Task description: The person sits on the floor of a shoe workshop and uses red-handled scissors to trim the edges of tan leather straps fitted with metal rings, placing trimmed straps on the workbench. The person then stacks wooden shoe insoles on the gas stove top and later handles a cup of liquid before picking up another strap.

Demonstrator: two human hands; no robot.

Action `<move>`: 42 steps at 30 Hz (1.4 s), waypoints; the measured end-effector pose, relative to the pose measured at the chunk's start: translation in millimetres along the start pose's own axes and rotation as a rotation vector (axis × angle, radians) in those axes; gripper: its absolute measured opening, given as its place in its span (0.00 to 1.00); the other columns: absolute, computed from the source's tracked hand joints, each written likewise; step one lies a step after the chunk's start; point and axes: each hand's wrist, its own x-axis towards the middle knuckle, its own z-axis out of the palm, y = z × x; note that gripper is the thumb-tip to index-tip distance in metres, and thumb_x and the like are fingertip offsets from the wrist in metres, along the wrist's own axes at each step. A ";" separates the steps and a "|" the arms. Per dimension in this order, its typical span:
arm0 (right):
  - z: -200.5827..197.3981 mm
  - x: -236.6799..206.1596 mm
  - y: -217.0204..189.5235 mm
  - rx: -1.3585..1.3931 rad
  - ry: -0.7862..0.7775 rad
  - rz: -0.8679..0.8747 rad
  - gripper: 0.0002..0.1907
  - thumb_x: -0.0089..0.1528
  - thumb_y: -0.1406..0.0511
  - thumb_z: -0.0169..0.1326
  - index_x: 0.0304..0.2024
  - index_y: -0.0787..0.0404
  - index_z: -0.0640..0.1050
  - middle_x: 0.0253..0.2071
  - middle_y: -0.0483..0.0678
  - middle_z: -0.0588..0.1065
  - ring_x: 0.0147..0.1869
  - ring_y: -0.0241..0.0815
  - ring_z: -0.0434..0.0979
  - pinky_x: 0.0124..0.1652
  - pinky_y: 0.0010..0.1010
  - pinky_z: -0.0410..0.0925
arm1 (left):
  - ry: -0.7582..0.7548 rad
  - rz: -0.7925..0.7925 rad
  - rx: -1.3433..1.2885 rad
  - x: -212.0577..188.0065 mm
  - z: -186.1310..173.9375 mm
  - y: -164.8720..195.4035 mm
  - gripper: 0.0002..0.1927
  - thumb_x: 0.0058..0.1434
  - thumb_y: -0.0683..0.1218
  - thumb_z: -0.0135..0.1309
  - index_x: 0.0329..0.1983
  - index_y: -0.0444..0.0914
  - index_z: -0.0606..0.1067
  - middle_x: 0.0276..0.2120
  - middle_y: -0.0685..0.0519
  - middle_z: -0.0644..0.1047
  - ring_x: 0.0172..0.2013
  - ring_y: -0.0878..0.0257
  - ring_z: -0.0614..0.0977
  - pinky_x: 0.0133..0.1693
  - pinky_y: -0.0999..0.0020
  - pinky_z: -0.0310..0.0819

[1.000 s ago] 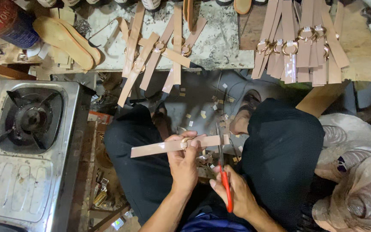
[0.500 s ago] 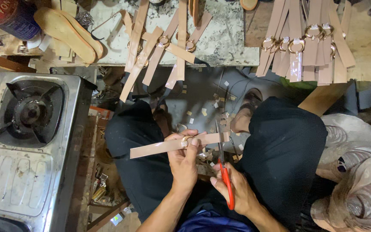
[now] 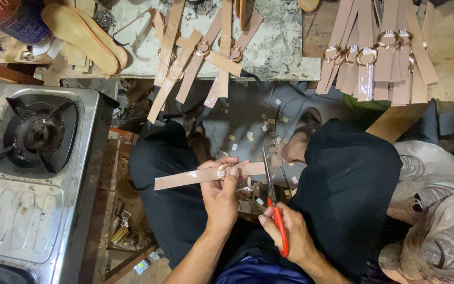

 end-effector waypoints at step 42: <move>-159.7 61.2 61.1 -0.107 0.714 -0.428 0.13 0.74 0.71 0.58 0.52 0.74 0.68 0.39 0.57 0.77 0.37 0.41 0.79 0.41 0.28 0.74 | -0.623 -0.133 1.284 155.5 12.6 -63.9 0.20 0.60 0.50 0.59 0.53 0.36 0.77 0.49 0.46 0.80 0.42 0.51 0.84 0.44 0.60 0.78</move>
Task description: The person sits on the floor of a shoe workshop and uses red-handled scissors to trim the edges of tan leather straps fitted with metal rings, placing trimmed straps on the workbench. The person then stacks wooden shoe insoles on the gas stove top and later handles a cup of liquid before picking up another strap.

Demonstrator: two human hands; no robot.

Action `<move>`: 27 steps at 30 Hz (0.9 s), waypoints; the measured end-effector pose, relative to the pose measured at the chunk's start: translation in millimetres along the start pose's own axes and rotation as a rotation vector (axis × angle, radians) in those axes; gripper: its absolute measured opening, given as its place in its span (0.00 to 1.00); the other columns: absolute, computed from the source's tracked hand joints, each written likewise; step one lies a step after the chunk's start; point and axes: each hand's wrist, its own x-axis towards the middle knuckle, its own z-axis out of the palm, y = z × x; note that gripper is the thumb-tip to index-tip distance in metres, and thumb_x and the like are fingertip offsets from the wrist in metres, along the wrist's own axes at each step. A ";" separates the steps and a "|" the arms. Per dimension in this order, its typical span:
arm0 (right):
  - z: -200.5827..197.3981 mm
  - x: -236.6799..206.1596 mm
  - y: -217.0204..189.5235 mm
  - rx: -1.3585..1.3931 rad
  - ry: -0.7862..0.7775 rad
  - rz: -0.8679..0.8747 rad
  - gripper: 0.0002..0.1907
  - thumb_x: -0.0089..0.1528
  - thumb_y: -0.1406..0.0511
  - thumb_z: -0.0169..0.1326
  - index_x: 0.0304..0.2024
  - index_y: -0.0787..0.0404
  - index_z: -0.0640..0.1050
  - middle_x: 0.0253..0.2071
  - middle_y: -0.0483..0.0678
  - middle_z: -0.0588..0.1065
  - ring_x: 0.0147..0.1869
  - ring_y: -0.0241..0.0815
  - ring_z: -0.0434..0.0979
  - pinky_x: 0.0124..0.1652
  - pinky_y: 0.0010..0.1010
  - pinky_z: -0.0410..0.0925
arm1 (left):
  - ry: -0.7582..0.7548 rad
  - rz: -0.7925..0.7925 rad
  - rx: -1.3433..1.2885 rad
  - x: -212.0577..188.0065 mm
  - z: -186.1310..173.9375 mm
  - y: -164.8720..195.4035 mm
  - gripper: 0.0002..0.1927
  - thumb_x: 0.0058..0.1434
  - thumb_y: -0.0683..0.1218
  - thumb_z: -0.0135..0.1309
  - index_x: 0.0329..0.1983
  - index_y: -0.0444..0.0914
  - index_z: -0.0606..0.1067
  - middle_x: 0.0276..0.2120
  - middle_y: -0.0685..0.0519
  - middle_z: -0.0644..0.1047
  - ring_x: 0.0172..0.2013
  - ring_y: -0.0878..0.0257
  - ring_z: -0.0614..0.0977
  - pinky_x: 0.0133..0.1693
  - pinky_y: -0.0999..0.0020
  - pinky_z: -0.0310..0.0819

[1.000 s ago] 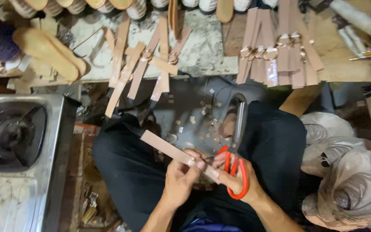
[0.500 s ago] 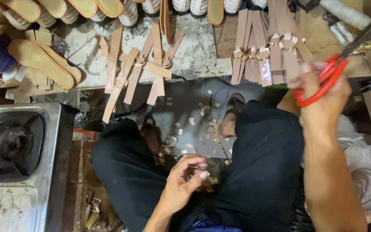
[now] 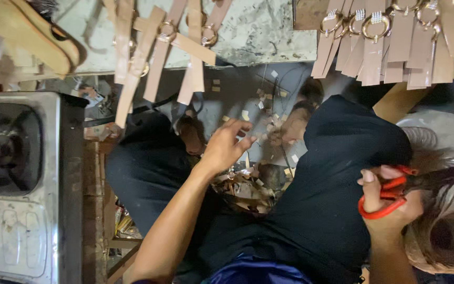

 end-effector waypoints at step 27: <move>-55.0 11.6 170.9 -0.593 -0.173 0.923 0.24 0.66 0.56 0.59 0.50 0.72 0.71 0.43 0.63 0.78 0.45 0.51 0.81 0.50 0.44 0.73 | -0.645 -0.873 0.637 90.3 184.8 -277.2 0.18 0.61 0.53 0.60 0.48 0.37 0.79 0.45 0.41 0.80 0.45 0.47 0.82 0.47 0.53 0.78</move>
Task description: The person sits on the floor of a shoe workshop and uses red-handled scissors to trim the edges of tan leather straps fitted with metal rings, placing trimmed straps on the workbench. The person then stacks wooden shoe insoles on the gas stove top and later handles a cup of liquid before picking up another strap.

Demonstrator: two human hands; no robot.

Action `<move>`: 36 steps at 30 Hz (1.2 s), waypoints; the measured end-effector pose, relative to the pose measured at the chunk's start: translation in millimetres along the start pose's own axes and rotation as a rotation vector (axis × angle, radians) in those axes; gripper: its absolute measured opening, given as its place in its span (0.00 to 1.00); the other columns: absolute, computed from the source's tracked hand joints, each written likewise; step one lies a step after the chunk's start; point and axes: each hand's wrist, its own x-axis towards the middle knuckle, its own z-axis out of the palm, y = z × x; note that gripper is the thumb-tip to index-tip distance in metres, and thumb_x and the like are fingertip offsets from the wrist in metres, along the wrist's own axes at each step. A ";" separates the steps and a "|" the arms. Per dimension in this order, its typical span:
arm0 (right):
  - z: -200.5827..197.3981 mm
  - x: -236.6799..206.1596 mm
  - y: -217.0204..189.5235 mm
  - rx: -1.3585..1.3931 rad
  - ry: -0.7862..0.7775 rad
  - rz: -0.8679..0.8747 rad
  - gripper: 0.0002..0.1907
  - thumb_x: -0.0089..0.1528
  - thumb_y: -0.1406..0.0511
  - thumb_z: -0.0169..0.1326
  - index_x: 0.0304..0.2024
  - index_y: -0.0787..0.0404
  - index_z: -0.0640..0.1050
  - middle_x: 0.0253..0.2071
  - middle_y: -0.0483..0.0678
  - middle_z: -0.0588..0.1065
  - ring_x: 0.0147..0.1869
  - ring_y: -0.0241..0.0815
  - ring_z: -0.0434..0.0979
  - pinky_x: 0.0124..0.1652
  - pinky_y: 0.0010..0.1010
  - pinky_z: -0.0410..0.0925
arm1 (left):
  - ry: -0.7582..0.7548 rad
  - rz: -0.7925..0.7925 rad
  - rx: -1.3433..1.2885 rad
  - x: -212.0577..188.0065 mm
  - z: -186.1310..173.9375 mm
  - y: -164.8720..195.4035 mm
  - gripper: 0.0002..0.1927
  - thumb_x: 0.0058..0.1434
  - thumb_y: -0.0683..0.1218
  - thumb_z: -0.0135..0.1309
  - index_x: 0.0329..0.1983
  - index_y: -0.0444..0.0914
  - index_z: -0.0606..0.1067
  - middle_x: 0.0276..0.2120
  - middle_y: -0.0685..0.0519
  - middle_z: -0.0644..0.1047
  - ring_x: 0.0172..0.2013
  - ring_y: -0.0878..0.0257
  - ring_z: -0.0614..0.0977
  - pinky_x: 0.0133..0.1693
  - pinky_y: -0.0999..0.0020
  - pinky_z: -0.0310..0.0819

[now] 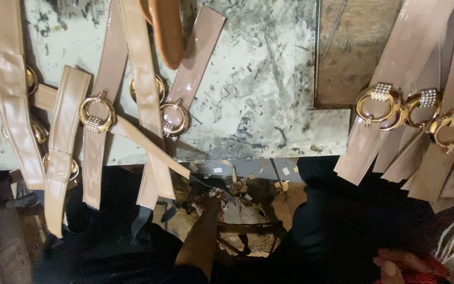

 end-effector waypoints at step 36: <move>-36.8 -170.9 -136.4 0.568 0.174 -0.810 0.18 0.67 0.66 0.61 0.54 0.69 0.72 0.48 0.54 0.79 0.45 0.36 0.79 0.45 0.24 0.73 | 0.834 1.159 0.022 -356.0 -84.4 -30.1 0.26 0.50 0.41 0.58 0.55 0.35 0.77 0.56 0.51 0.76 0.56 0.52 0.74 0.56 0.53 0.68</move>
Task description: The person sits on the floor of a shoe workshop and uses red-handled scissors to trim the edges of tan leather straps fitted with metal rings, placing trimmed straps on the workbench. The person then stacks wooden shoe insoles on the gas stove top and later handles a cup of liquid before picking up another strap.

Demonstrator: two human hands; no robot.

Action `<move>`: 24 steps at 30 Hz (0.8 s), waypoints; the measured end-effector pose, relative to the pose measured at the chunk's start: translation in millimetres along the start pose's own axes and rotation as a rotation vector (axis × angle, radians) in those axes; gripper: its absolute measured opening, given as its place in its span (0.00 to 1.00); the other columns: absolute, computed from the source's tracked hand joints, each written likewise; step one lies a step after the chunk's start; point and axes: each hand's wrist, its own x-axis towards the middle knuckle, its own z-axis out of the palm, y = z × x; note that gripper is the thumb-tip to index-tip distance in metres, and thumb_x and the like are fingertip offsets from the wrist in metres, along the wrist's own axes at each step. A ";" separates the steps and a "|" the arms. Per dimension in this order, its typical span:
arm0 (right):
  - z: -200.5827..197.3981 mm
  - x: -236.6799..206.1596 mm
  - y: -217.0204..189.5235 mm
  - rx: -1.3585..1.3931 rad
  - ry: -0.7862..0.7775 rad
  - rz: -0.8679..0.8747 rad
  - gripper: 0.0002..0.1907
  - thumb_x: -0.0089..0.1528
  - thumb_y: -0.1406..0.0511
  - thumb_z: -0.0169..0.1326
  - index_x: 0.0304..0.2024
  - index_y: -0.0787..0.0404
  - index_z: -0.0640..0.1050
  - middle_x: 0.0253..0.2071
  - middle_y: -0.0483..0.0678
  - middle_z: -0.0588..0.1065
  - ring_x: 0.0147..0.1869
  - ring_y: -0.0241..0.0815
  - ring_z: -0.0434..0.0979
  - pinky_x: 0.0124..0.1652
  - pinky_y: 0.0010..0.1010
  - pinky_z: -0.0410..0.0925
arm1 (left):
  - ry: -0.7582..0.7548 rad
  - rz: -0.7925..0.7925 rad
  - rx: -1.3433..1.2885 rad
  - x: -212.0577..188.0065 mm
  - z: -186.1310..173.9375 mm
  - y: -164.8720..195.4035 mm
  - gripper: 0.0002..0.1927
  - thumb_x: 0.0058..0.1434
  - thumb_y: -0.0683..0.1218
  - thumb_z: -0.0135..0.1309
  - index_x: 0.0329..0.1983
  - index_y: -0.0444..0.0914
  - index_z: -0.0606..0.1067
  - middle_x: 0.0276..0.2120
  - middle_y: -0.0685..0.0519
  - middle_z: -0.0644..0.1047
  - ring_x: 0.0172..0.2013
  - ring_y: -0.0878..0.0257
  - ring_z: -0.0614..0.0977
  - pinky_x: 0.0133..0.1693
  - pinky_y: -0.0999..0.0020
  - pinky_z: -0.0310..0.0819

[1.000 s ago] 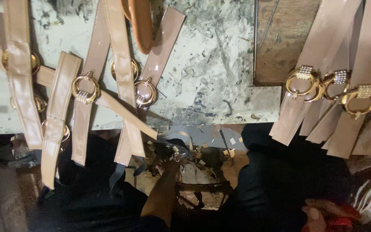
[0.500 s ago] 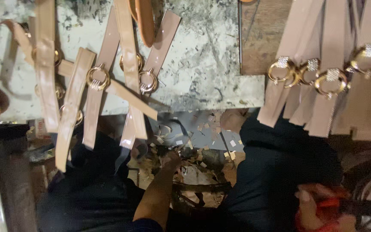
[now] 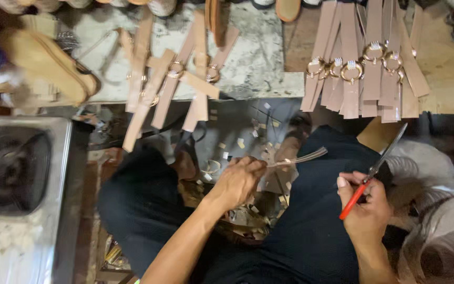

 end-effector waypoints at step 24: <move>0.5 -81.4 -39.9 0.405 -0.831 0.434 0.20 0.52 0.71 0.64 0.46 0.67 0.76 0.37 0.52 0.80 0.39 0.40 0.82 0.40 0.32 0.75 | 0.306 -0.283 -1.325 -140.9 29.8 115.3 0.13 0.67 0.46 0.58 0.52 0.37 0.74 0.46 0.49 0.77 0.45 0.62 0.79 0.47 0.67 0.76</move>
